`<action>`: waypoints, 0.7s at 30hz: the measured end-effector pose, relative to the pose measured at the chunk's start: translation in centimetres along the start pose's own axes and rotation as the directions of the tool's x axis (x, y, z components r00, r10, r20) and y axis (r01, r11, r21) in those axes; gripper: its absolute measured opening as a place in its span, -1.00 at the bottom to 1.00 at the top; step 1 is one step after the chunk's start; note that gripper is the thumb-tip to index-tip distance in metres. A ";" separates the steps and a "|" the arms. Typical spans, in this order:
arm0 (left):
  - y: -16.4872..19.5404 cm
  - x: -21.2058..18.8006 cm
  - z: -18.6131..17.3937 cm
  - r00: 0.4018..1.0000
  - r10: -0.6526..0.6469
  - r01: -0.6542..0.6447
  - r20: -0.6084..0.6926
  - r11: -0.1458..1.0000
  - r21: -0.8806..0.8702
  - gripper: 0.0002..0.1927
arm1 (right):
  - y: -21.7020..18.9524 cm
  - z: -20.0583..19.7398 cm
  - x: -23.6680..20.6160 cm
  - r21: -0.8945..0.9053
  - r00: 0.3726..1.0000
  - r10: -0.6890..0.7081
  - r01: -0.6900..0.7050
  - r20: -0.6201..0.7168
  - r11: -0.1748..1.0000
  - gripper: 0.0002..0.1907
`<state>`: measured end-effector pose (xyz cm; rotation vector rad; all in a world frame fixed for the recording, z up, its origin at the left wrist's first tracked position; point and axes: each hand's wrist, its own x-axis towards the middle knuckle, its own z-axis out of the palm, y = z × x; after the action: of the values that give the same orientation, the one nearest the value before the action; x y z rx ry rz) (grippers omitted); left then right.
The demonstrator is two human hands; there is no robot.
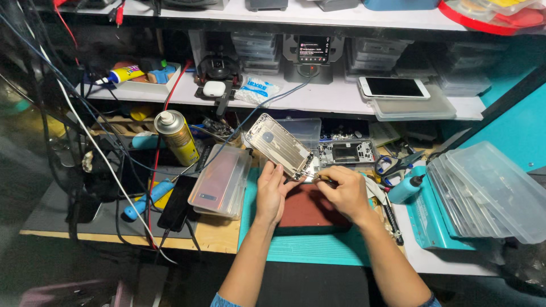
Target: The person works on a disassembled phone at a repair bench, holding the phone chassis with one hand while using a small hand tool with the other to pry and reposition internal components. They repeatedly reposition the phone, work on its inner frame, and place small parts on the mat beside the device.
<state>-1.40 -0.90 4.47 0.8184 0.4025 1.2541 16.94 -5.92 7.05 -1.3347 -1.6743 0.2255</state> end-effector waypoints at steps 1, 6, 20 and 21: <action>0.0 0.0 0.0 1.000 0.003 -0.003 -0.002 1.000 0.001 -0.67 | 0.0 0.1 0.0 -0.021 0.999 -0.037 0.036 -0.013 0.999 -0.88; -0.7 0.3 -0.1 1.000 0.013 -0.013 -0.014 1.000 0.003 -0.67 | 0.3 0.3 -0.3 -0.036 0.989 -0.139 0.137 -0.054 0.990 -0.88; 0.5 -0.7 -3.5 0.934 0.233 -0.171 -0.271 0.958 0.232 -0.68 | 2.5 0.7 2.3 -0.142 0.997 0.055 -0.062 -0.053 0.988 -0.86; 0.7 -0.9 -3.8 0.929 0.241 -0.176 -0.280 0.955 0.238 -0.68 | 2.6 1.4 2.8 -0.155 0.997 0.070 -0.072 -0.021 0.985 -0.85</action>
<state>-4.68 -0.50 2.31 0.8622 0.7222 1.5663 17.72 -2.07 6.16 -1.5099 -1.6605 0.1279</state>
